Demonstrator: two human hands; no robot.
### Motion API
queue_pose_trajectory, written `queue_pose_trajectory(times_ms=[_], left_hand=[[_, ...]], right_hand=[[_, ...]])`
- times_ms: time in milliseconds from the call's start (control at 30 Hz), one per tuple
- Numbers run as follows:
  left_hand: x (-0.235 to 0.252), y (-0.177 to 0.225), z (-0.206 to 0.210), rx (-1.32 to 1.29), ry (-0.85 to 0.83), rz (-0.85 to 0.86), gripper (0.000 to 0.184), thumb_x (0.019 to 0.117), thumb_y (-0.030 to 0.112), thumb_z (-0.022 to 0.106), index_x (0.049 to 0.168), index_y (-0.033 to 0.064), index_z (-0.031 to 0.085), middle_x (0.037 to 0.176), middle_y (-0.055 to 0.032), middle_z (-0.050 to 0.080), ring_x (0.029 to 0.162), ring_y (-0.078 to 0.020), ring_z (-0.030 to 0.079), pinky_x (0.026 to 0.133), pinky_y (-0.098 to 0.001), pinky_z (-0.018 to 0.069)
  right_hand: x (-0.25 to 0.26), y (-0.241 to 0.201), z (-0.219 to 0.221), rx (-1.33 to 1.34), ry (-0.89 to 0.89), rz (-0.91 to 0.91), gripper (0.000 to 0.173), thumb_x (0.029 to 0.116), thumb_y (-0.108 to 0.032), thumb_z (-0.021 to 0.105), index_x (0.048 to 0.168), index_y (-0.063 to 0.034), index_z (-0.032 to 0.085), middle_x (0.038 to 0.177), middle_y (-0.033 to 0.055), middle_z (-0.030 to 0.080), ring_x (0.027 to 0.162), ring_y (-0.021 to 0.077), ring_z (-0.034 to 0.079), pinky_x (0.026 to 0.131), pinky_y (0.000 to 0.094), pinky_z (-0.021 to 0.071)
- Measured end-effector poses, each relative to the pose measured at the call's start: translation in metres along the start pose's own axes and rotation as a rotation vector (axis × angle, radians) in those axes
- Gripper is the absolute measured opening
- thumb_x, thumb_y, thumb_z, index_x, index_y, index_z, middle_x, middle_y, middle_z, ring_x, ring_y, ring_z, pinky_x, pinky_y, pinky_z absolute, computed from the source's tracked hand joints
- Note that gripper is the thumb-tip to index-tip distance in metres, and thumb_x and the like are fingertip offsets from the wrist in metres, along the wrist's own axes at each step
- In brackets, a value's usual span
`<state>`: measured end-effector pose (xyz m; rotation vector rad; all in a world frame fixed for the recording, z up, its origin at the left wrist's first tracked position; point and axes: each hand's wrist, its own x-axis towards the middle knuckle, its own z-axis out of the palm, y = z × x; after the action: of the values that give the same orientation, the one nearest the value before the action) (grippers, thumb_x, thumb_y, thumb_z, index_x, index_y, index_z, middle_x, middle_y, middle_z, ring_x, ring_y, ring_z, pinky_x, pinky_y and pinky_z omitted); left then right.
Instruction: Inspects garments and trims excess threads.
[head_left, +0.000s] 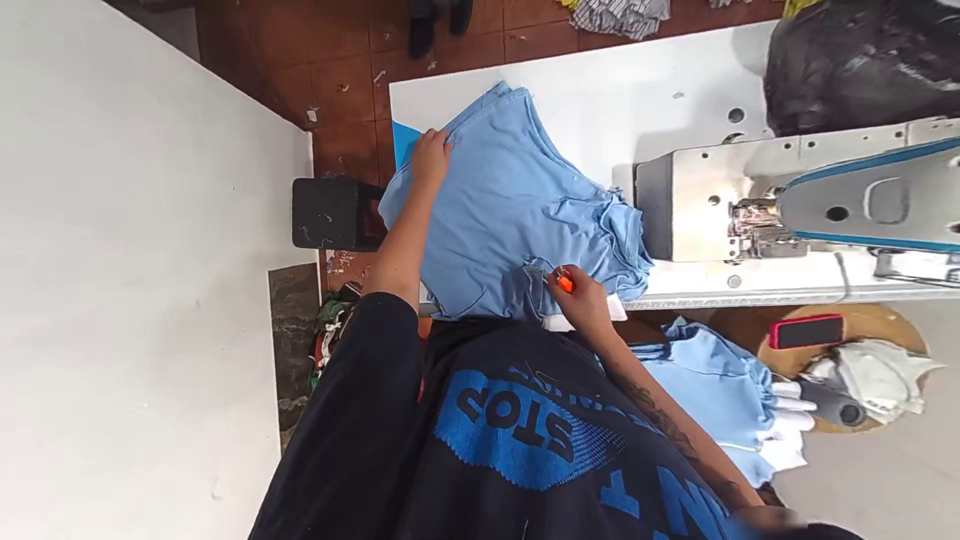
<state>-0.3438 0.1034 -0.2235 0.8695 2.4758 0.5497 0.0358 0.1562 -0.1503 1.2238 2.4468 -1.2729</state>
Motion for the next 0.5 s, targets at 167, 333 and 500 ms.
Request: queue_pose_trajectory(times_ms=[167, 333, 500], left_hand=[[-0.005, 0.013, 0.008, -0.041, 0.027, 0.138, 0.031, 0.1066, 0.011, 0.047, 0.124, -0.0091, 0.064, 0.133, -0.0284, 0.060, 0.128, -0.0431, 0.056, 0.112, -0.0522, 0.0416], [-0.117, 0.057, 0.048, -0.014, 0.125, 0.687, 0.021, 0.1017, 0.005, 0.055, 0.109, -0.0035, 0.073, 0.106, -0.0193, 0.074, 0.087, -0.0336, 0.075, 0.069, -0.0484, 0.0617], [-0.208, 0.055, 0.095, -0.108, -0.019, 0.800, 0.018, 0.1004, 0.005, 0.058, 0.105, 0.0001, 0.075, 0.100, -0.0164, 0.076, 0.089, -0.0335, 0.075, 0.074, -0.0480, 0.0611]], right_hand=[[0.014, -0.019, 0.000, 0.146, -0.004, 0.002, 0.034, 0.0996, -0.027, 0.057, 0.116, 0.0020, 0.068, 0.089, 0.0150, 0.069, 0.078, 0.0201, 0.065, 0.074, 0.0415, 0.0510], [0.046, -0.024, 0.010, 0.513, -0.050, 0.102, 0.044, 0.1053, -0.033, 0.053, 0.137, -0.0033, 0.055, 0.107, 0.0029, 0.069, 0.063, -0.0005, 0.052, 0.057, 0.0206, 0.0444], [0.070, -0.013, 0.023, 0.357, -0.015, 0.143, 0.053, 0.0982, -0.026, 0.067, 0.140, 0.0008, 0.049, 0.116, 0.0171, 0.068, 0.088, 0.0198, 0.065, 0.076, 0.0407, 0.0534]])
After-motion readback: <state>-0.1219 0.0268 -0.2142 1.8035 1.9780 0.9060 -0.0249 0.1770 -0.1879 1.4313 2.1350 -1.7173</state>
